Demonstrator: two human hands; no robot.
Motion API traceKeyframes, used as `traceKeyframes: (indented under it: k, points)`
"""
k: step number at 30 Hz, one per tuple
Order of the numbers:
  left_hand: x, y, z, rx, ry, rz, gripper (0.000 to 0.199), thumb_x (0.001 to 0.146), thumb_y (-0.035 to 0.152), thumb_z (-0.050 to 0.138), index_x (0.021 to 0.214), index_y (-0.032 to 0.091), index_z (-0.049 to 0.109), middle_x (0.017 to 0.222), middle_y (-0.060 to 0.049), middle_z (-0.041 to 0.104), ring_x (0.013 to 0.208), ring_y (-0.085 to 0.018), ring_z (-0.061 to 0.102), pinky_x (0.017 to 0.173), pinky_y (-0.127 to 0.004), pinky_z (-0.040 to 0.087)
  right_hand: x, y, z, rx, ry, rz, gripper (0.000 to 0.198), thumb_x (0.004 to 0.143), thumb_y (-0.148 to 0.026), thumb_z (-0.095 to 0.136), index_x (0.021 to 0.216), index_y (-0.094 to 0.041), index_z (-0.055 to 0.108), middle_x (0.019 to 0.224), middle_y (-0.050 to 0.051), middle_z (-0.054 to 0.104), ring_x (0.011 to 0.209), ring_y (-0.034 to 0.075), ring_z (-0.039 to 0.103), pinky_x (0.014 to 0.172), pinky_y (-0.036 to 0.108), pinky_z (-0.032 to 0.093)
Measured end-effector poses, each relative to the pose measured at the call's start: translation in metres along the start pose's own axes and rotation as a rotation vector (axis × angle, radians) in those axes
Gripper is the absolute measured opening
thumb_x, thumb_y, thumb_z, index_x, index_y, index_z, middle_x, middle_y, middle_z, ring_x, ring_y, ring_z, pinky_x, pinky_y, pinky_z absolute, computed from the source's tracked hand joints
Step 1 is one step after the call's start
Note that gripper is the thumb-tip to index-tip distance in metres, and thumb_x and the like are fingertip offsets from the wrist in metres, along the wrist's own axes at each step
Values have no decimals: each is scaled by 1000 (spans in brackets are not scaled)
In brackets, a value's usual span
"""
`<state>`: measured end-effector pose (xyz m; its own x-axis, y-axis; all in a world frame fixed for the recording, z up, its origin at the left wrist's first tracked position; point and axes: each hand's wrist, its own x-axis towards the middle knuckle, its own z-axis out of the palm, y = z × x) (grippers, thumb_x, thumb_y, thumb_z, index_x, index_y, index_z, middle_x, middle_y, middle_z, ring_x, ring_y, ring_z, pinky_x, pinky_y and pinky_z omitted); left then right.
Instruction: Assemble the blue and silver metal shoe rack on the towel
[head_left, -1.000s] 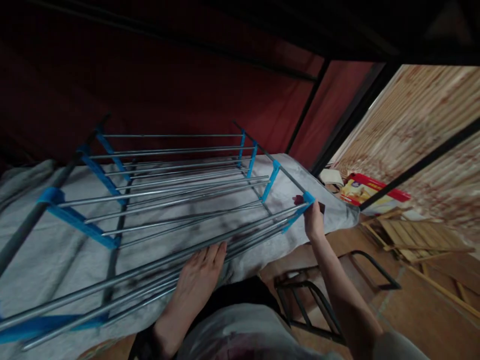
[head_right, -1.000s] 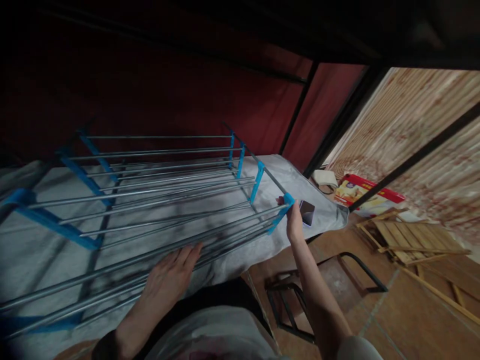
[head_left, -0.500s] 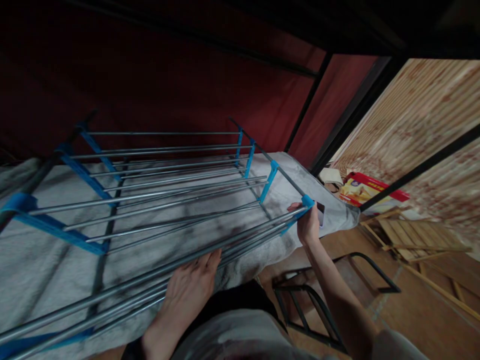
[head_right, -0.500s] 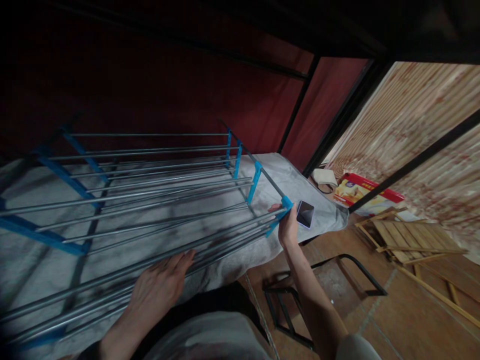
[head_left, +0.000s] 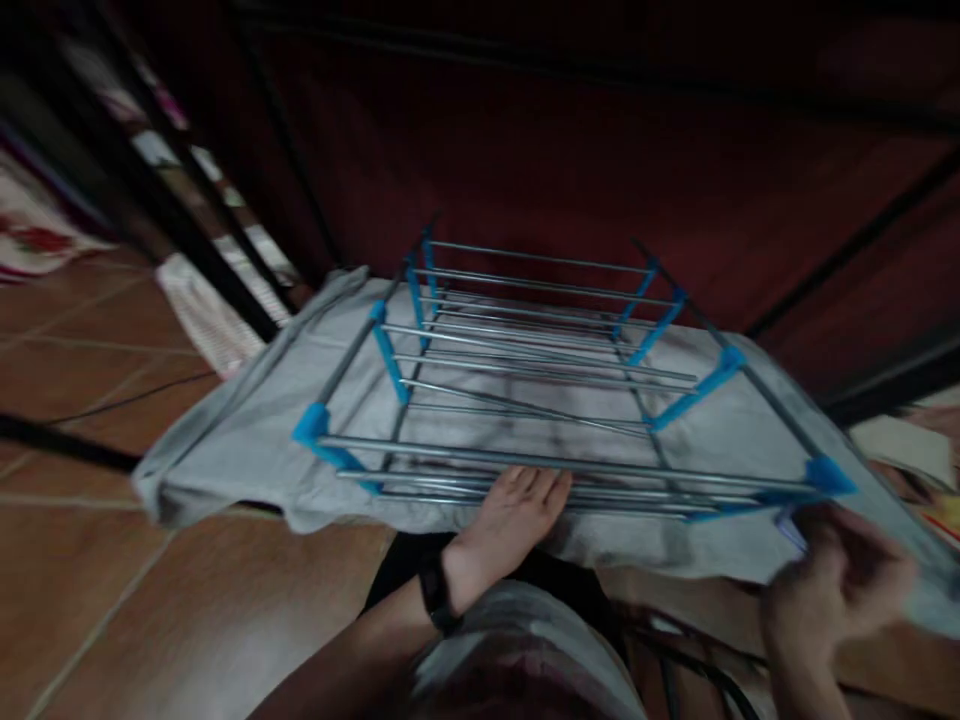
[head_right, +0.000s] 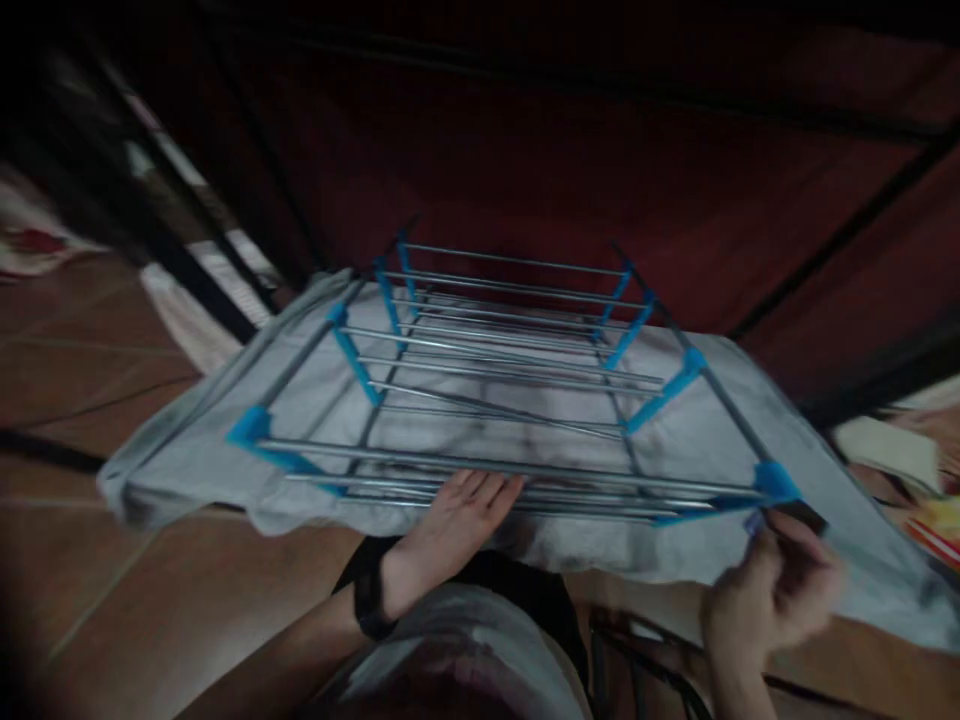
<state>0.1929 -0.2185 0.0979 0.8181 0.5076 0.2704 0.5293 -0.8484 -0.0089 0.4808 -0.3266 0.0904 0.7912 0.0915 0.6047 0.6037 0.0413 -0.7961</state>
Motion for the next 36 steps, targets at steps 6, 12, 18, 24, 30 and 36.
traceKeyframes:
  k: [6, 12, 18, 24, 30, 36]
  points:
    - [-14, -3, 2, -2, 136, 31, 43, 96, 16, 44, 138, 13, 46, 130, -13, 59, 121, -21, 55, 107, -36, 40, -56, -58, 23, -10, -1059, -487, 27, 94, -29, 47, 114, -30, 65, 114, 5, 69, 108, 25, 63, 93, 47, 50]
    - [-90, -13, 21, -84, 291, 93, 29, 93, 16, 52, 121, 15, 58, 121, -12, 64, 124, -21, 53, 107, -38, 43, -117, -109, 82, 12, -1402, -926, 51, 95, -13, 38, 145, -20, 43, 146, 7, 52, 134, 21, 48, 111, 42, 40]
    - [-166, -59, 10, -348, 626, -718, 17, 93, 14, 46, 102, 19, 60, 103, -6, 65, 100, -18, 59, 92, -35, 47, -172, -162, 124, -4, -1556, -1018, 47, 97, -13, 36, 142, -15, 46, 145, 11, 52, 132, 24, 48, 112, 42, 37]
    - [-160, -134, 5, -863, 664, -863, 42, 82, 28, 66, 121, 17, 55, 124, -10, 61, 117, -23, 54, 107, -41, 39, -210, -207, 172, -16, -1747, -842, 38, 99, -25, 40, 136, -20, 48, 130, 9, 61, 111, 21, 62, 90, 32, 49]
    - [-159, -160, 15, -1214, 610, -728, 22, 81, 31, 67, 97, 18, 63, 94, -4, 64, 95, -19, 57, 93, -33, 45, -230, -216, 195, -73, -1811, -745, 26, 100, -34, 45, 120, -18, 52, 112, 9, 70, 105, 22, 66, 81, 28, 48]
    - [-158, -160, 18, -1228, 605, -711, 29, 82, 29, 63, 109, 18, 61, 104, -4, 64, 102, -20, 56, 98, -33, 43, -227, -224, 192, -194, -1847, -850, 28, 105, -35, 30, 119, -21, 50, 102, 8, 74, 88, 21, 72, 65, 28, 45]
